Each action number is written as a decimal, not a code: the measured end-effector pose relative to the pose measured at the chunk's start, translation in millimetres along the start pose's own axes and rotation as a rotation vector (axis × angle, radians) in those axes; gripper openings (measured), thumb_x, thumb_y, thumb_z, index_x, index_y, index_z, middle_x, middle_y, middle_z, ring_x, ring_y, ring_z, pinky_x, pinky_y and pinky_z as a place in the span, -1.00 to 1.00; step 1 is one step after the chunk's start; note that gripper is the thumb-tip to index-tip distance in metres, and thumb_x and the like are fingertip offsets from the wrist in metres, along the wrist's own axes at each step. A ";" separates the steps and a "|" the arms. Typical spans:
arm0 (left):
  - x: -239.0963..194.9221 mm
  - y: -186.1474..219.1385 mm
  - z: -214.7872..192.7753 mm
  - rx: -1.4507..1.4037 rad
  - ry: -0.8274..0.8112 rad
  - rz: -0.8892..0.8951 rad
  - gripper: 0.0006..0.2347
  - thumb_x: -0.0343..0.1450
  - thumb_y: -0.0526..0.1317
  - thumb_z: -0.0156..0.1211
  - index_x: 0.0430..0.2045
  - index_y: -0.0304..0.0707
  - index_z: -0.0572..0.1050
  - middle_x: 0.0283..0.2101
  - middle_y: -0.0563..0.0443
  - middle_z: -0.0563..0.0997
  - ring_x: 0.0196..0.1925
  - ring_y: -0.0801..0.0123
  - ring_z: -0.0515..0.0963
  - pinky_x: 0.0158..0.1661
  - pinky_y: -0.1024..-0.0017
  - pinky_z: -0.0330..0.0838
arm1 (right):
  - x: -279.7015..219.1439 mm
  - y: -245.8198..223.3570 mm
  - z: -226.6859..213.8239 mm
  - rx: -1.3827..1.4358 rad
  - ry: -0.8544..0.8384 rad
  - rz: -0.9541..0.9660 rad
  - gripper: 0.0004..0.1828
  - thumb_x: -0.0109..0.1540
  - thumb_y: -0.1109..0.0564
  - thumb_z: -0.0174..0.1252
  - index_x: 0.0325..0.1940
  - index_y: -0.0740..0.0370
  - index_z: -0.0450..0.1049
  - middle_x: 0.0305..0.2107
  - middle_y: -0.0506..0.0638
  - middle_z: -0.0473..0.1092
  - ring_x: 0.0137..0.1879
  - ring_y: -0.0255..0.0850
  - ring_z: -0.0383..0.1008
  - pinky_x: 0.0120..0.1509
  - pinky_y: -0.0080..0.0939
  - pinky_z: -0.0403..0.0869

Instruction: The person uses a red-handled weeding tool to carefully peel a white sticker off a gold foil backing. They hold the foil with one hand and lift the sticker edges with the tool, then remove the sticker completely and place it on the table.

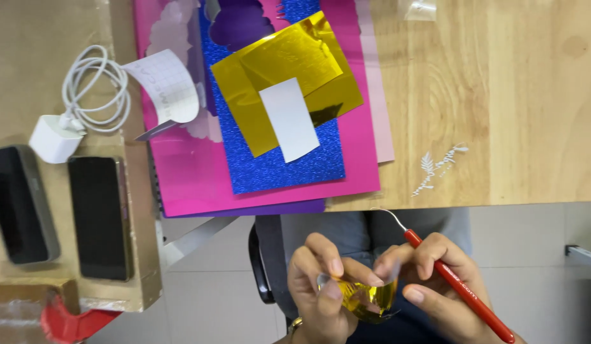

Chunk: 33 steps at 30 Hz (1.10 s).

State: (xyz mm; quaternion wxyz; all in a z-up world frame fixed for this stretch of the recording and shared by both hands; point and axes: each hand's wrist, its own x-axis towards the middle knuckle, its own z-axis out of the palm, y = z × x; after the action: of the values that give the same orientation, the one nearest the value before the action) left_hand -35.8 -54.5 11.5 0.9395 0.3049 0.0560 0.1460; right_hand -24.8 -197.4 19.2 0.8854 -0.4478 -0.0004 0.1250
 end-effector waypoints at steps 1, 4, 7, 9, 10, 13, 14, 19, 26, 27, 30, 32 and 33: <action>-2.6 -2.0 -2.1 -0.010 0.004 -0.006 -0.78 0.51 -0.35 0.13 -0.45 -0.23 0.19 -0.25 -0.06 0.30 -0.46 0.00 0.66 -0.40 0.18 0.58 | -1.2 -1.0 -3.3 -0.010 0.006 0.003 -0.72 0.23 0.23 0.26 -0.27 0.14 0.22 -0.29 0.38 0.53 -0.06 0.13 0.56 0.06 0.10 0.53; -3.8 -4.9 -2.8 0.091 -0.027 -0.004 -0.74 0.46 -0.40 0.23 -0.48 -0.25 0.19 -0.29 -0.16 0.29 -0.41 -0.14 0.68 -0.62 0.29 0.60 | -6.4 -6.4 -15.8 -0.013 0.083 -0.069 -0.70 0.19 0.36 0.22 -0.28 0.13 0.22 -0.38 0.24 0.46 -0.24 0.08 0.55 -0.17 -0.04 0.60; 9.6 -3.5 2.7 0.354 -0.178 0.002 -0.77 0.47 -0.32 0.24 -0.48 -0.22 0.25 -0.27 -0.14 0.35 -0.37 -0.21 0.72 -0.38 0.25 0.70 | -19.4 -19.9 -32.9 -0.172 0.165 -0.127 -0.68 0.15 0.38 0.18 -0.27 0.12 0.18 -0.40 0.29 0.49 -0.28 0.09 0.58 -0.19 -0.04 0.59; 16.4 -5.9 -2.0 0.403 -0.379 -0.038 -0.74 0.45 -0.25 0.33 -0.40 -0.25 0.27 -0.21 -0.20 0.43 -0.20 -0.25 0.71 -0.23 0.07 0.74 | -33.4 -30.6 -46.2 -0.186 0.216 -0.240 -0.70 0.10 0.39 0.23 -0.25 0.13 0.29 -0.36 0.25 0.52 -0.18 0.15 0.65 -0.02 0.10 0.64; 22.8 -7.6 -2.7 0.401 -0.379 -0.039 -0.74 0.45 -0.25 0.33 -0.40 -0.25 0.27 -0.21 -0.20 0.43 -0.20 -0.25 0.71 -0.23 0.07 0.74 | -47.5 -35.1 -64.0 -0.188 0.217 -0.240 -0.70 0.10 0.39 0.23 -0.25 0.13 0.29 -0.36 0.25 0.52 -0.18 0.15 0.65 -0.02 0.10 0.64; 43.1 -13.9 2.9 0.577 -0.581 -0.071 -0.56 0.60 0.19 0.09 -0.11 -0.28 0.30 -0.05 -0.25 0.45 0.10 -0.26 0.62 0.12 -0.04 0.59 | -93.0 -37.9 -128.8 -0.412 0.176 -0.363 -0.65 0.16 0.32 0.19 -0.11 -0.01 0.27 -0.16 0.02 0.56 -0.11 -0.14 0.66 0.12 0.17 0.73; 50.7 -17.9 9.2 0.861 -0.668 0.063 -0.68 0.56 -0.03 0.14 -0.09 -0.37 0.35 -0.01 -0.28 0.49 0.10 -0.19 0.62 0.15 0.04 0.57 | -110.0 -30.9 -159.0 -0.486 0.227 -0.405 -0.69 0.19 0.19 0.17 0.00 0.00 0.32 -0.18 -0.04 0.52 -0.08 -0.17 0.63 0.20 0.04 0.69; 99.0 -42.4 44.0 1.589 -1.015 0.463 -0.79 0.58 -0.42 0.01 0.06 -0.49 0.49 0.05 -0.29 0.57 0.19 -0.12 0.55 0.27 0.12 0.44 | -156.9 -39.6 -205.3 -0.856 0.583 -0.260 -0.62 0.34 -0.10 0.01 0.11 0.17 0.36 0.02 0.02 0.38 0.26 -0.17 0.47 0.58 -0.28 0.45; 151.2 -77.2 64.4 1.928 -1.215 0.285 -0.31 -0.12 -0.20 0.63 -0.10 -0.07 0.39 -0.05 0.03 0.49 -0.02 0.12 0.50 -0.16 0.15 0.46 | -138.6 -27.7 -196.8 -0.803 0.634 -0.436 -0.73 0.33 0.22 -0.03 0.06 0.07 0.09 -0.07 0.16 0.34 0.16 0.02 0.45 0.56 -0.03 0.47; 155.2 -83.1 64.0 1.988 -1.227 0.290 -0.34 -0.17 -0.12 0.70 -0.22 -0.07 0.45 -0.10 0.06 0.48 -0.08 0.14 0.51 -0.26 0.14 0.51 | -134.2 -22.6 -192.6 -0.792 0.657 -0.514 -0.59 0.34 0.34 -0.10 0.02 -0.02 -0.15 -0.19 0.16 0.24 0.06 0.11 0.40 0.48 0.12 0.46; 161.0 -91.7 63.9 1.987 -1.266 0.187 -0.38 -0.11 -0.17 0.68 -0.18 -0.05 0.49 -0.12 0.03 0.48 -0.08 0.09 0.51 -0.26 0.10 0.48 | -138.9 -22.0 -210.6 -0.731 0.654 -0.504 -0.55 0.35 0.39 -0.04 0.02 -0.05 -0.09 -0.17 -0.01 0.30 0.04 -0.03 0.45 0.43 -0.01 0.52; 158.4 -96.4 61.7 1.974 -1.254 0.199 -0.36 -0.13 -0.17 0.69 -0.19 -0.08 0.48 -0.12 0.02 0.48 -0.09 0.08 0.51 -0.29 0.10 0.50 | -146.0 -17.4 -231.6 -0.756 0.678 -0.486 -0.58 0.38 0.35 -0.06 0.03 -0.03 -0.13 -0.17 0.08 0.27 0.06 0.03 0.41 0.35 -0.05 0.46; 157.8 -98.3 60.1 1.954 -1.250 0.207 -0.35 -0.16 -0.17 0.70 -0.20 -0.10 0.48 -0.13 0.01 0.48 -0.10 0.08 0.51 -0.32 0.09 0.52 | -148.4 -14.8 -242.2 -0.784 0.711 -0.466 -0.59 0.41 0.32 -0.08 0.03 0.00 -0.17 -0.16 0.17 0.24 0.07 0.09 0.38 0.28 -0.09 0.40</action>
State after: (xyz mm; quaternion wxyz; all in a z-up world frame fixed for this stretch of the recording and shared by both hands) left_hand 149.6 -115.1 -0.4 0.1521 0.9211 -0.3534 -0.0593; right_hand -137.9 -430.8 -97.6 0.6031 -0.7450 0.1523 -0.2409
